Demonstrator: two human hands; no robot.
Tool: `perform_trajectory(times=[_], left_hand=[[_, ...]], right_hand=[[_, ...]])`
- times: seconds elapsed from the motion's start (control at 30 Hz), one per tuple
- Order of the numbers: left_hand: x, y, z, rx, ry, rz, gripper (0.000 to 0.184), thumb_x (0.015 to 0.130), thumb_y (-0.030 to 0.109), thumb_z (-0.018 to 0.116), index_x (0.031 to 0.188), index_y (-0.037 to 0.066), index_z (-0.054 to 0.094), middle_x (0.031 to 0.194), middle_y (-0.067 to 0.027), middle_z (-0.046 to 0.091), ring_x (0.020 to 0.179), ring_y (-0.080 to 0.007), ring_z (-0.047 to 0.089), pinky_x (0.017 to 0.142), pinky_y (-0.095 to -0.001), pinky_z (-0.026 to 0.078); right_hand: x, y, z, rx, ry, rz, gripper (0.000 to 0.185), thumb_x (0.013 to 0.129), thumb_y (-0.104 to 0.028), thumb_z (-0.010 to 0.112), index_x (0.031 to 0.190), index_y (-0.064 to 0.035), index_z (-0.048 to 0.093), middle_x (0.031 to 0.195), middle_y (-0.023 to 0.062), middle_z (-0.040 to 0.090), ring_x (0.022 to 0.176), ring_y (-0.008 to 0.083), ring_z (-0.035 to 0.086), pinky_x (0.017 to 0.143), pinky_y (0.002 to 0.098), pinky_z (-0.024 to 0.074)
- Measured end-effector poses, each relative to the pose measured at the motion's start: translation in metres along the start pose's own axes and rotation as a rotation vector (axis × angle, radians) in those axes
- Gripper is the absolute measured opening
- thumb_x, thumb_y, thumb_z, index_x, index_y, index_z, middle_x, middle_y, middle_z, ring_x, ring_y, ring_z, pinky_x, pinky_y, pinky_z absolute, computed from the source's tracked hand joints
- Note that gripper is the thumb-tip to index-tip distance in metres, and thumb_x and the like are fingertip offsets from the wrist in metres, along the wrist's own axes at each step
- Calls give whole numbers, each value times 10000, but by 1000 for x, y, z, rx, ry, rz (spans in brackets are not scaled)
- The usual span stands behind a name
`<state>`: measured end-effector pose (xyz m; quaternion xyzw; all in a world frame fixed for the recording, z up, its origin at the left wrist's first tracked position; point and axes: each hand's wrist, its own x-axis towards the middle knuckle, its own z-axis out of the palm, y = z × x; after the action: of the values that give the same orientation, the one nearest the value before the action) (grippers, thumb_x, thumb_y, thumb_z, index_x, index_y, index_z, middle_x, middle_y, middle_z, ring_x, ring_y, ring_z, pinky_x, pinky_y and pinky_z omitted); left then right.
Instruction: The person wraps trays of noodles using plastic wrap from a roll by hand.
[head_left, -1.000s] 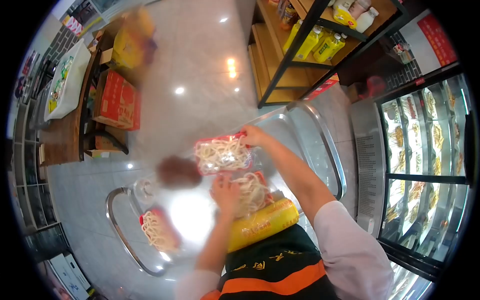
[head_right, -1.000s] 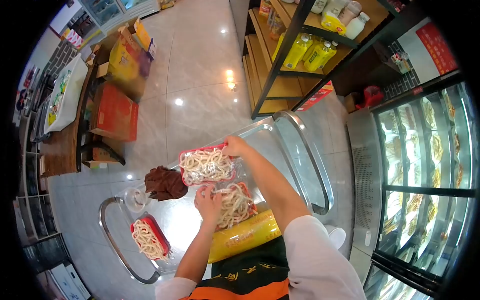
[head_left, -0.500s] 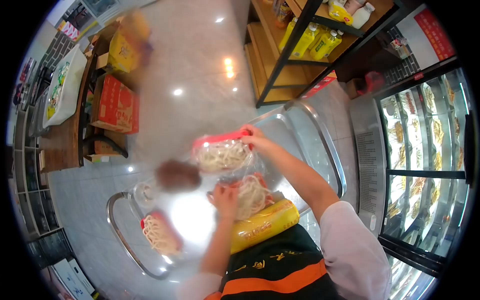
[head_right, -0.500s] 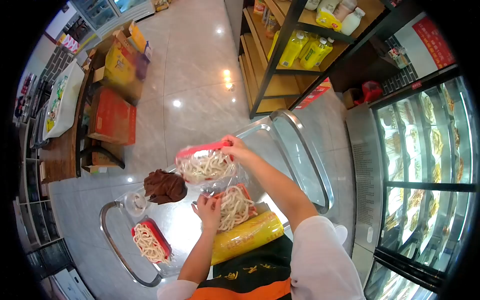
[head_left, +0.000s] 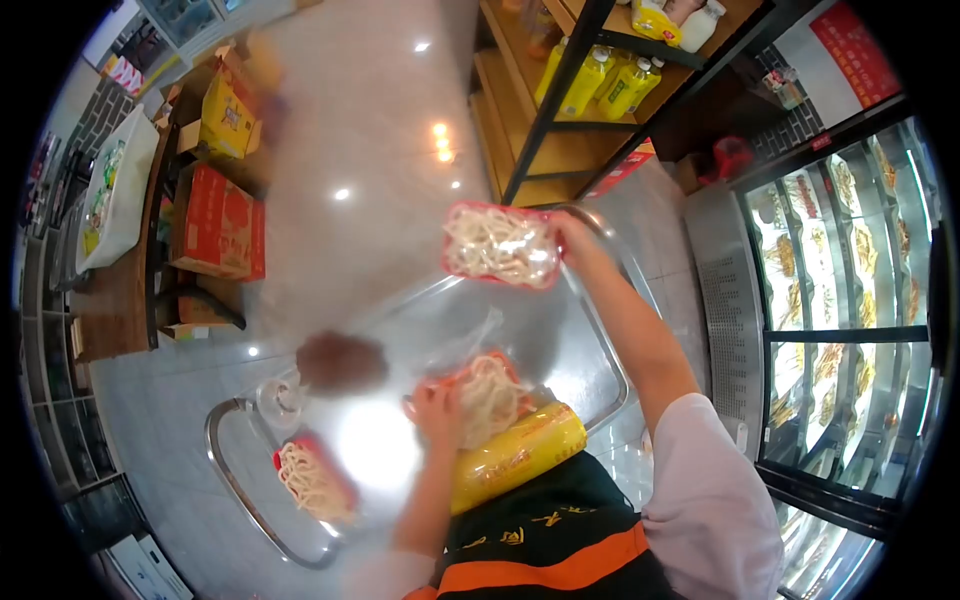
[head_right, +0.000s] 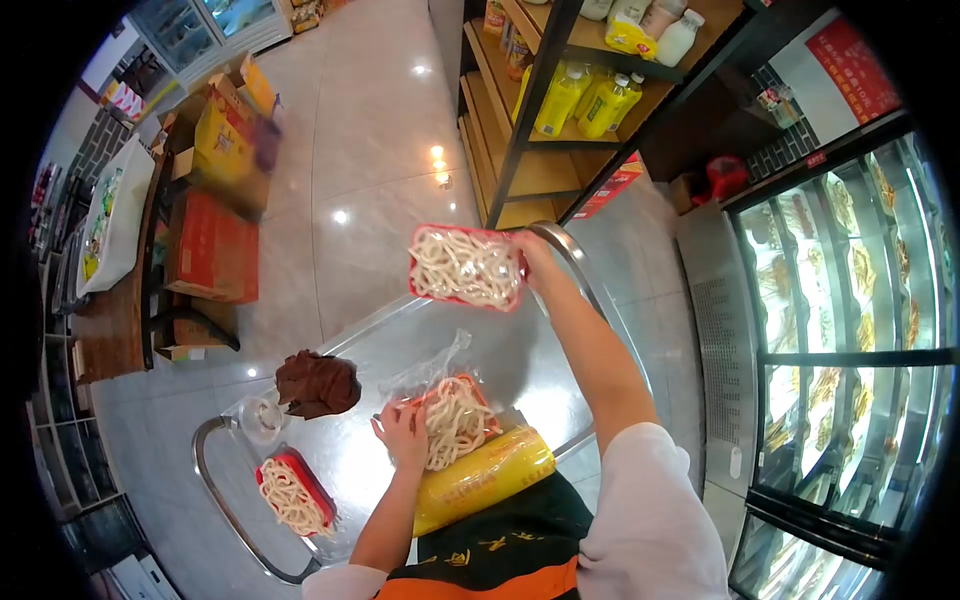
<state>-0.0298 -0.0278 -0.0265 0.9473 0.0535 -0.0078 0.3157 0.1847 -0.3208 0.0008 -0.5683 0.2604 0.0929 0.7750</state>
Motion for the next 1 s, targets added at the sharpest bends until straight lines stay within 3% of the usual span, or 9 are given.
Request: perform_trajectory(times=[0.07,0.2,0.27,0.3,0.37,0.53,0.73,0.83,1.0], left_hand=[[-2,-5,2,0,11,-5,91,738,197,565,781,119,549,974,-40,465,955,-228,447,938,-532,147],[-8,-12,2,4,39,-11,88,740,198,563,780,120,561,939,-34,479,920,-209,461,944,-509,159],[-8,-14,3,0,53,-1,90,742,200,560,788,122,562,937,-31,481,922,-205,461,945,-502,163],[-8,-15,4,-6,67,9,92,745,201,557,796,124,564,935,-28,483,923,-202,460,947,-495,166],[-7,-12,-1,-5,42,-2,94,753,202,549,808,127,562,931,-22,486,923,-197,461,945,-492,168],[-7,-12,3,-27,112,-17,96,775,199,526,831,125,550,905,-9,495,926,-189,462,941,-485,174],[-1,-11,-5,-177,-6,-155,102,782,187,518,831,102,544,946,-67,492,899,-245,461,925,-440,222],[-5,-12,2,-170,204,-83,85,771,135,532,814,62,539,1011,-139,461,868,-281,466,856,-381,332],[0,-29,18,-296,287,-3,66,743,66,553,784,23,525,1050,-156,430,857,-261,480,619,-317,452]], right_hand=[[5,35,-18,240,16,137,103,561,-24,473,660,-53,476,659,61,505,609,162,514,540,268,437],[-5,84,-40,235,91,131,143,585,-63,478,719,-20,506,675,77,522,628,192,525,555,291,442],[-10,95,-34,-15,422,-93,216,636,-111,469,801,16,525,677,112,524,636,252,529,587,348,448],[-36,83,-22,-593,584,-293,277,681,-152,468,881,29,532,724,141,532,716,304,520,695,406,414],[-58,81,1,-998,776,-974,212,673,-125,494,844,-8,538,751,139,518,761,319,486,761,436,355],[-140,111,59,-1039,-253,-969,118,607,-53,567,716,-55,523,729,94,487,719,273,454,679,395,361],[-141,131,69,-1073,-359,-886,111,608,-98,601,695,-79,534,746,67,496,734,254,460,653,346,385],[-134,128,64,-1197,-510,-946,106,623,-132,599,704,-95,543,762,56,498,759,241,466,675,339,389],[-120,128,64,-1191,-756,-1043,94,639,-153,582,703,-96,544,812,40,494,825,220,465,714,322,387]])
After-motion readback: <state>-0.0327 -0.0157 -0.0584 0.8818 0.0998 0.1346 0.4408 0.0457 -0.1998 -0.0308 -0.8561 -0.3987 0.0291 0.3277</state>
